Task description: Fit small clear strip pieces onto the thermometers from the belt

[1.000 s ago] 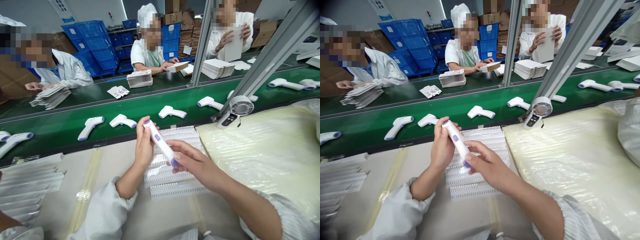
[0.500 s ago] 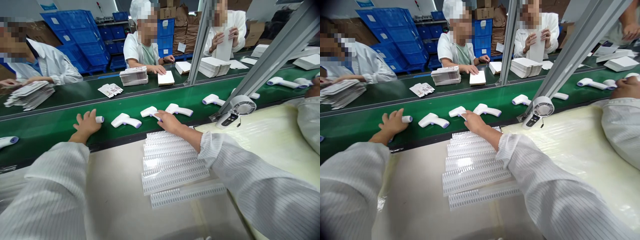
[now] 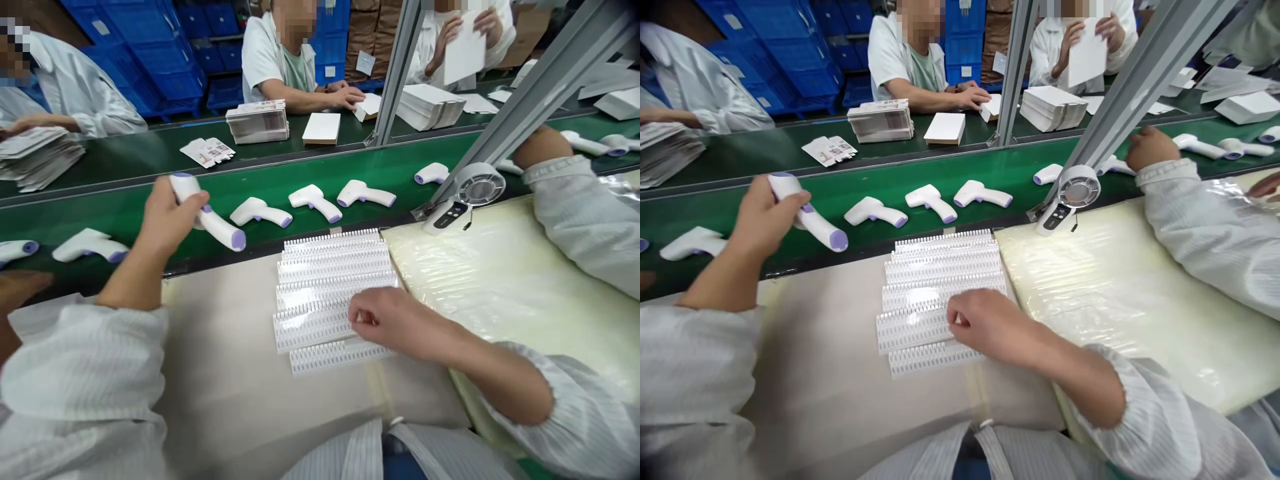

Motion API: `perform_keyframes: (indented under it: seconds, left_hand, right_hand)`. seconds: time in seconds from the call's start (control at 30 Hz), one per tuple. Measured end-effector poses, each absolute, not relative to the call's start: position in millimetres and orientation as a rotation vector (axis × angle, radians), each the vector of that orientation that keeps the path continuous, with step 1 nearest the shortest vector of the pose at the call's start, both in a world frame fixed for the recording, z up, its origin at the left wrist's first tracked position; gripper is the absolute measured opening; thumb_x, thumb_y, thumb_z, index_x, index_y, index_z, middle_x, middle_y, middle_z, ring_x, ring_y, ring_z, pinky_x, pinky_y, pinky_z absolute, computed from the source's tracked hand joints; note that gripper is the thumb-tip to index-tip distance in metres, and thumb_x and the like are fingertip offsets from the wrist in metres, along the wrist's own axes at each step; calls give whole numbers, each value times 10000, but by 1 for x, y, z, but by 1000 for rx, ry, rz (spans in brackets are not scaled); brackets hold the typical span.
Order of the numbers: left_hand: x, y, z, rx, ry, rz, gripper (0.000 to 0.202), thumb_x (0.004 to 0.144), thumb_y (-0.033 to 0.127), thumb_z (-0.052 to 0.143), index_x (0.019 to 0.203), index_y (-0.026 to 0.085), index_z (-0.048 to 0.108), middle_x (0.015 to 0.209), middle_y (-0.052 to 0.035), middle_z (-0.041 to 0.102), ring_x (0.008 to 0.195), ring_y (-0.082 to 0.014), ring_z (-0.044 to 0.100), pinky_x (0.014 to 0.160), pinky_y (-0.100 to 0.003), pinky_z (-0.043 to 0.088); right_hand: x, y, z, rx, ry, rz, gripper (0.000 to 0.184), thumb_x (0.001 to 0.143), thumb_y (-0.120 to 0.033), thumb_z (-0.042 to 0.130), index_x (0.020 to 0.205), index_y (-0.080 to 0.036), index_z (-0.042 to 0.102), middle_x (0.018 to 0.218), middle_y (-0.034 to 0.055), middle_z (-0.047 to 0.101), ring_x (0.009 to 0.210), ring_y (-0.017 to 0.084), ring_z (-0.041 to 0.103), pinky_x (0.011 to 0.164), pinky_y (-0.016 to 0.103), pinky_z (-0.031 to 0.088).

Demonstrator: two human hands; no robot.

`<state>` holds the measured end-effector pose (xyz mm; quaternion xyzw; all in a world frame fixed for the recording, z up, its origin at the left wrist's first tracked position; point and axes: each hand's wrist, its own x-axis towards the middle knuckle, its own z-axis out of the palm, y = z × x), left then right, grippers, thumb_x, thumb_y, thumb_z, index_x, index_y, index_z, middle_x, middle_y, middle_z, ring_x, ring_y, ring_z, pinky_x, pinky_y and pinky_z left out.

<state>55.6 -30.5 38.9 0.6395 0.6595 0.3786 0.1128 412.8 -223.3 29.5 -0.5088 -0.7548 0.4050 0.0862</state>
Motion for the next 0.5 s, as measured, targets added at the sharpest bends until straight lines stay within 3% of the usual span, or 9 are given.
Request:
perform_keyframes:
  seconds: [0.07, 0.17, 0.27, 0.4, 0.5]
  left_hand:
    - [86, -52, 31, 1755, 1740, 1145, 384, 943, 307, 559, 1277, 125, 506, 989, -53, 651, 732, -168, 614, 805, -465, 603]
    - [130, -89, 23, 1574, 1306, 1205, 549, 923, 390, 619, 1425, 272, 431, 1173, -70, 657, 811, -214, 697, 665, -358, 594]
    - [165, -122, 24, 1384, 949, 1199, 695, 837, 423, 745, 1445, 333, 420, 1244, -76, 625, 979, -265, 714, 651, -327, 583]
    - [193, -150, 27, 1199, 898, 1152, 703, 840, 392, 732, 1452, 311, 397, 1084, -47, 602, 898, -219, 680, 649, -304, 585]
    - [206, -165, 24, 1087, 920, 1077, 724, 825, 381, 726, 1449, 319, 365, 1025, -24, 558, 862, -204, 638, 631, -305, 582]
  right_hand:
    - [409, -236, 24, -1528, -2302, 1223, 140, 868, -69, 611, 818, -174, 687, 717, -3, 664, 662, 144, 582, 612, 250, 372]
    - [399, -242, 16, -1514, -2362, 1198, 130, 857, -62, 612, 903, -158, 687, 763, 11, 670, 683, 146, 567, 621, 253, 345]
    - [390, -245, 9, -1472, -2438, 1137, 123, 840, -47, 598, 851, -147, 669, 819, 42, 694, 697, 151, 554, 612, 264, 311]
    - [392, -253, 7, -1446, -2341, 1140, 177, 793, 0, 588, 716, -153, 632, 737, 26, 675, 646, 137, 522, 602, 276, 310]
    - [405, -256, 16, -1317, -1930, 1401, 154, 802, -41, 632, 733, -169, 682, 725, 9, 701, 654, 140, 588, 617, 263, 397]
